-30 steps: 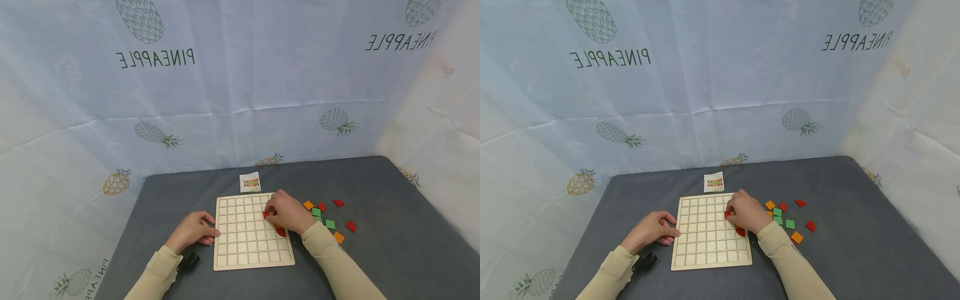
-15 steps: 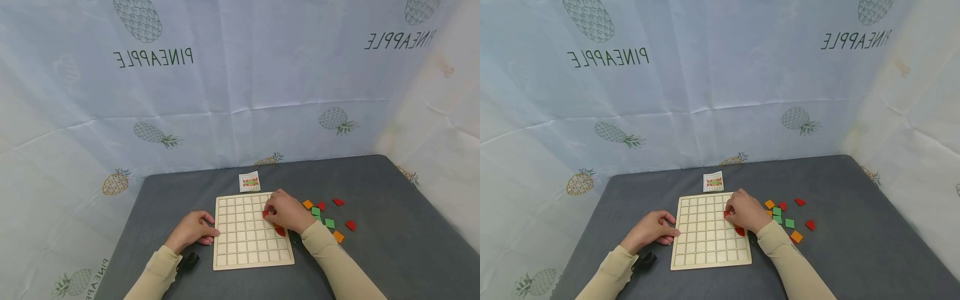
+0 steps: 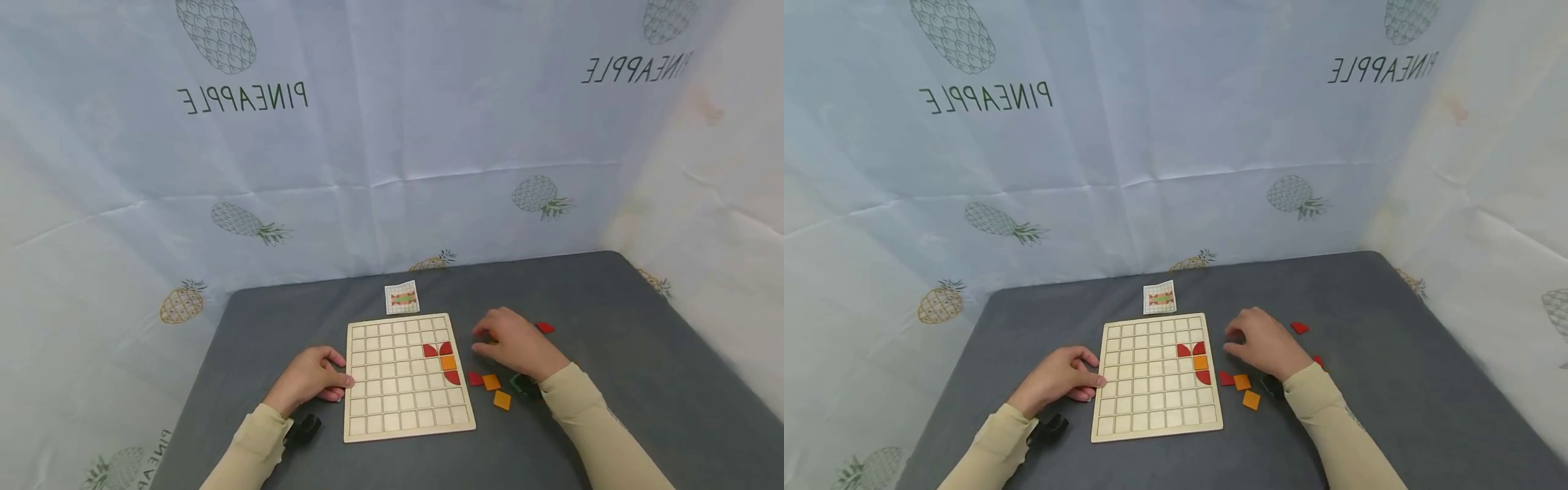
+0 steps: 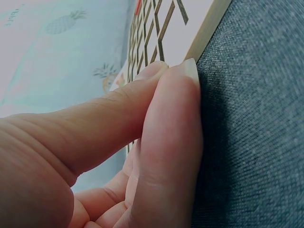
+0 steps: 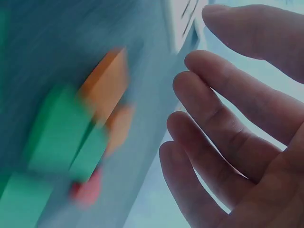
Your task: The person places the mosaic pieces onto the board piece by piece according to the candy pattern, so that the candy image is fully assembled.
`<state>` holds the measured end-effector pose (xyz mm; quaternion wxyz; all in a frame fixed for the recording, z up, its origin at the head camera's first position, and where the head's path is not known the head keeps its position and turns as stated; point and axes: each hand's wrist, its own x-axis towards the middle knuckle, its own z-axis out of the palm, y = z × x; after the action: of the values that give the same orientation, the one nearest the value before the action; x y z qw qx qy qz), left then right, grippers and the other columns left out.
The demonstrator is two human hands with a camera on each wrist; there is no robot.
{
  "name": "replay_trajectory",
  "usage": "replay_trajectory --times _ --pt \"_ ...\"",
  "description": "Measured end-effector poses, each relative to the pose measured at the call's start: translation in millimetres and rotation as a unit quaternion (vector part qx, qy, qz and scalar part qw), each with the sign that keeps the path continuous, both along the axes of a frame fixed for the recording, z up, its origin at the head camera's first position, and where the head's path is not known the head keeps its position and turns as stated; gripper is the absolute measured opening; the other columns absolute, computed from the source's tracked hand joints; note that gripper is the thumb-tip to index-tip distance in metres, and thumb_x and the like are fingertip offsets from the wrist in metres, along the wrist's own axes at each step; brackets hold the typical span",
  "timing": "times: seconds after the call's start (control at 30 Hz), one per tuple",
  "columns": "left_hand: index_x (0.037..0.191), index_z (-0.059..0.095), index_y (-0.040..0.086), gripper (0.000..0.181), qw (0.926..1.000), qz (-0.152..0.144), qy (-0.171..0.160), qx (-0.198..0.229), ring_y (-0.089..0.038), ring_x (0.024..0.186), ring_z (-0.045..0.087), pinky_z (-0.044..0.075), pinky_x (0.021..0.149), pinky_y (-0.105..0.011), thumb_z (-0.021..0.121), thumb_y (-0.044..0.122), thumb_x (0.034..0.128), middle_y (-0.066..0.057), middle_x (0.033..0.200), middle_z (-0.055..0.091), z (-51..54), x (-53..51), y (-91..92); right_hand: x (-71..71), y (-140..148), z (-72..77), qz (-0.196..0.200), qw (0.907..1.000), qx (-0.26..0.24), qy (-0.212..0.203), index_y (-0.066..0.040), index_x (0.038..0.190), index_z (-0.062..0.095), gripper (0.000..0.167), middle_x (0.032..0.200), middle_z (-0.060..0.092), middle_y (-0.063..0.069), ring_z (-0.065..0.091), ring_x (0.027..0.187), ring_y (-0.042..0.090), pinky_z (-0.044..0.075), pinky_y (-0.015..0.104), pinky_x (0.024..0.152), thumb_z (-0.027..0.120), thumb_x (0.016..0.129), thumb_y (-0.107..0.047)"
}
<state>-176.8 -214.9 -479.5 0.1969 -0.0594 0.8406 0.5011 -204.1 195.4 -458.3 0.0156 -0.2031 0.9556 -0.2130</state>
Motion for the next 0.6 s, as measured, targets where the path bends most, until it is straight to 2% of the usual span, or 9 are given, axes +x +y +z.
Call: replay_trajectory --times 0.27,0.4,0.5,0.6 --pt "0.114 0.066 0.0 0.044 1.0 0.005 -0.005 -0.004 -0.019 0.064 0.074 0.067 0.061 -0.035 0.096 0.011 0.0822 -0.015 0.085 0.071 0.8 -1.2 -1.8 22.5 54.7 -4.3 -0.02 0.9995 0.024 -0.003 -0.019 0.107 0.082 0.016 0.106 0.071 -0.003 0.064 0.102 0.022 0.062 0.044 0.086 0.088 0.092 -0.023" --pt "0.115 0.066 0.0 0.045 1.0 0.002 -0.009 0.0 -0.018 0.066 0.075 0.067 0.063 -0.035 0.095 0.012 0.0824 -0.015 0.086 0.072 1.0 -2.3 -2.0 28.2 72.3 -6.8 -0.03 0.9993 0.024 -0.004 -0.02 0.105 0.082 0.016 0.108 0.073 0.0 0.067 0.118 0.038 0.062 0.055 0.095 0.089 0.09 -0.021" --pt "0.115 0.066 0.0 0.046 0.9999 0.003 -0.012 0.001 -0.019 0.067 0.076 0.068 0.063 -0.035 0.096 0.011 0.082 -0.016 0.087 0.072 1.2 -3.0 -1.2 30.6 80.4 -8.7 -0.029 0.9993 0.022 -0.006 -0.019 0.104 0.082 0.018 0.109 0.075 0.001 0.065 0.125 0.045 0.06 0.06 0.099 0.09 0.089 -0.022" --pt "0.115 0.066 0.0 0.046 0.9999 0.002 -0.014 0.003 -0.019 0.067 0.076 0.068 0.063 -0.035 0.096 0.011 0.0819 -0.016 0.087 0.071 2.0 -3.3 0.8 32.2 85.9 -10.2 -0.027 0.9993 0.025 -0.008 -0.018 0.104 0.082 0.018 0.106 0.074 0.0 0.067 0.116 0.039 0.062 0.057 0.094 0.091 0.089 -0.022"
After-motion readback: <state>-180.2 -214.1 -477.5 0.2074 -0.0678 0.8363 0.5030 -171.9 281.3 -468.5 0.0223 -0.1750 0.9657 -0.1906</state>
